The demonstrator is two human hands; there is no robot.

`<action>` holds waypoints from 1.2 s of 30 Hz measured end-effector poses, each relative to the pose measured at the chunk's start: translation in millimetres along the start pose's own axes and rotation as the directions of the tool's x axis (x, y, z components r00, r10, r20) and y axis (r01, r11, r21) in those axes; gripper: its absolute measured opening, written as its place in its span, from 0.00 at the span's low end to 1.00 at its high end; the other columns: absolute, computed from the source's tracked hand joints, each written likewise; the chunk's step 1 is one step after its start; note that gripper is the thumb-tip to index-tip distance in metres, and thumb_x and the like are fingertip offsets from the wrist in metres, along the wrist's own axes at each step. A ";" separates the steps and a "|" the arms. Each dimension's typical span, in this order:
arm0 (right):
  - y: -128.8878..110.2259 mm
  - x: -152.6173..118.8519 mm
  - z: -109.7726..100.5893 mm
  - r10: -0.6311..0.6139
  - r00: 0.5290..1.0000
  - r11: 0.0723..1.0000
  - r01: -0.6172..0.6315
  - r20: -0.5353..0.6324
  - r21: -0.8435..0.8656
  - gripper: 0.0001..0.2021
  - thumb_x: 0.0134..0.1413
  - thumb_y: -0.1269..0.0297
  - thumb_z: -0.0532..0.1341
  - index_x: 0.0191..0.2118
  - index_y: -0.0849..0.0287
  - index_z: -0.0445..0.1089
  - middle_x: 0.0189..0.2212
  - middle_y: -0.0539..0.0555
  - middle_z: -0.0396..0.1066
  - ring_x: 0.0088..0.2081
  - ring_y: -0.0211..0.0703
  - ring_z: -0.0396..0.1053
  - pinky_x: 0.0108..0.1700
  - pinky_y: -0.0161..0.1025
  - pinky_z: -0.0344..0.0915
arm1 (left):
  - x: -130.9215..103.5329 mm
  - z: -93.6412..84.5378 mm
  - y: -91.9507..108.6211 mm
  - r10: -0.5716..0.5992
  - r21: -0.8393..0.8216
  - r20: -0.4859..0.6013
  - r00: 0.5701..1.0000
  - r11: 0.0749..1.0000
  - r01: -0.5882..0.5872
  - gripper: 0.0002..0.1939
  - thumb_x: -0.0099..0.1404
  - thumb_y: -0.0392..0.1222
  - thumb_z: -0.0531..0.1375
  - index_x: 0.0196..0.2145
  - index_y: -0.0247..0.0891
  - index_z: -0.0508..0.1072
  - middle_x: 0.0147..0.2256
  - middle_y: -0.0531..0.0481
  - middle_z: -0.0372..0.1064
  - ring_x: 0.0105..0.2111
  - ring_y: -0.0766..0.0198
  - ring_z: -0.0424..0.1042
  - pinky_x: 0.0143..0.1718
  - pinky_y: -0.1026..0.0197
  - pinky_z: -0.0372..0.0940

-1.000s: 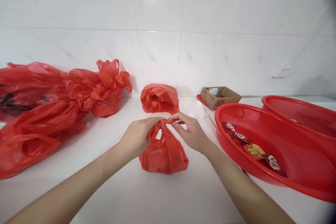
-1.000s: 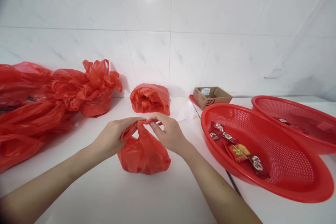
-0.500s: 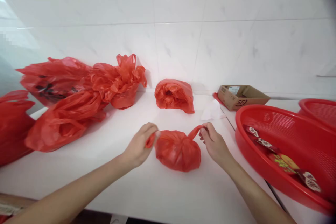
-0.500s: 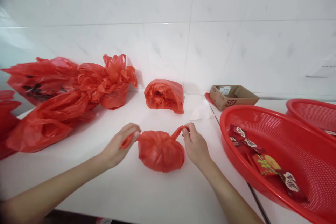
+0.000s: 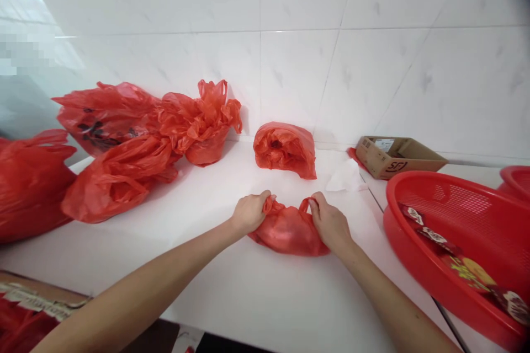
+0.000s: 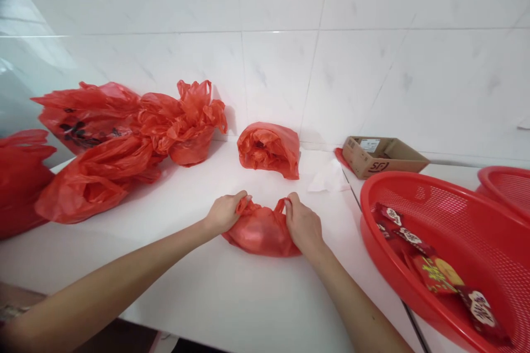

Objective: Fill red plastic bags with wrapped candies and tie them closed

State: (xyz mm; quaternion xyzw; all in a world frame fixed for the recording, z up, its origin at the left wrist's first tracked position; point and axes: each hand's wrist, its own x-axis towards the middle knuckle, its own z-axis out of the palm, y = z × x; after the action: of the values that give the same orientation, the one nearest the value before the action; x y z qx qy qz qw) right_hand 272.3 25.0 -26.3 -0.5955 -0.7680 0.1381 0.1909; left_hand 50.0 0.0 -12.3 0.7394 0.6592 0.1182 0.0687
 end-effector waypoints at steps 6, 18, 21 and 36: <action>1.0 4.5 22.9 0.012 0.998 1.000 -0.010 0.064 -0.024 0.10 0.67 0.61 0.46 0.37 0.55 0.61 0.25 0.49 0.68 0.24 0.39 0.59 0.28 0.35 0.44 | 8.6 24.5 -9.1 -0.054 0.092 0.065 0.996 0.995 0.048 0.19 0.74 0.50 0.43 0.42 0.41 0.70 0.37 0.43 0.78 0.36 0.53 0.77 0.35 0.57 0.63; 38.6 18.1 13.7 0.141 0.989 0.948 -0.145 0.034 0.283 0.14 0.62 0.55 0.49 0.27 0.55 0.58 0.23 0.48 0.64 0.27 0.41 0.62 0.30 0.34 0.54 | -16.1 3.5 -63.5 -0.123 0.137 0.092 0.988 0.985 0.110 0.15 0.73 0.47 0.51 0.42 0.35 0.73 0.41 0.44 0.73 0.44 0.55 0.72 0.44 0.51 0.66; 42.4 19.4 16.5 0.157 0.987 0.916 -0.152 0.016 0.372 0.14 0.59 0.52 0.51 0.27 0.54 0.60 0.22 0.47 0.63 0.27 0.41 0.61 0.29 0.35 0.54 | -18.8 -6.7 -75.5 -0.159 0.097 0.126 0.979 0.984 0.148 0.16 0.71 0.50 0.55 0.41 0.34 0.73 0.39 0.46 0.73 0.39 0.60 0.73 0.43 0.52 0.68; 51.9 10.6 13.9 0.168 0.981 0.610 -0.178 0.093 0.772 0.26 0.50 0.39 0.60 0.44 0.58 0.68 0.23 0.47 0.64 0.23 0.38 0.63 0.25 0.36 0.60 | -10.5 -32.5 6.3 0.139 -0.029 0.193 0.971 0.990 -0.136 0.17 0.60 0.46 0.62 0.47 0.45 0.75 0.42 0.47 0.78 0.43 0.50 0.75 0.43 0.54 0.66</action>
State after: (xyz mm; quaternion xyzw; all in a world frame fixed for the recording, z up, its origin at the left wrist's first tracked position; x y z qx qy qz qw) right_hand 308.3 48.6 -60.2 -0.5255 -0.5733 0.4765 0.4101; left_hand 46.3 -13.0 19.7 0.7906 0.5958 0.0547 0.1304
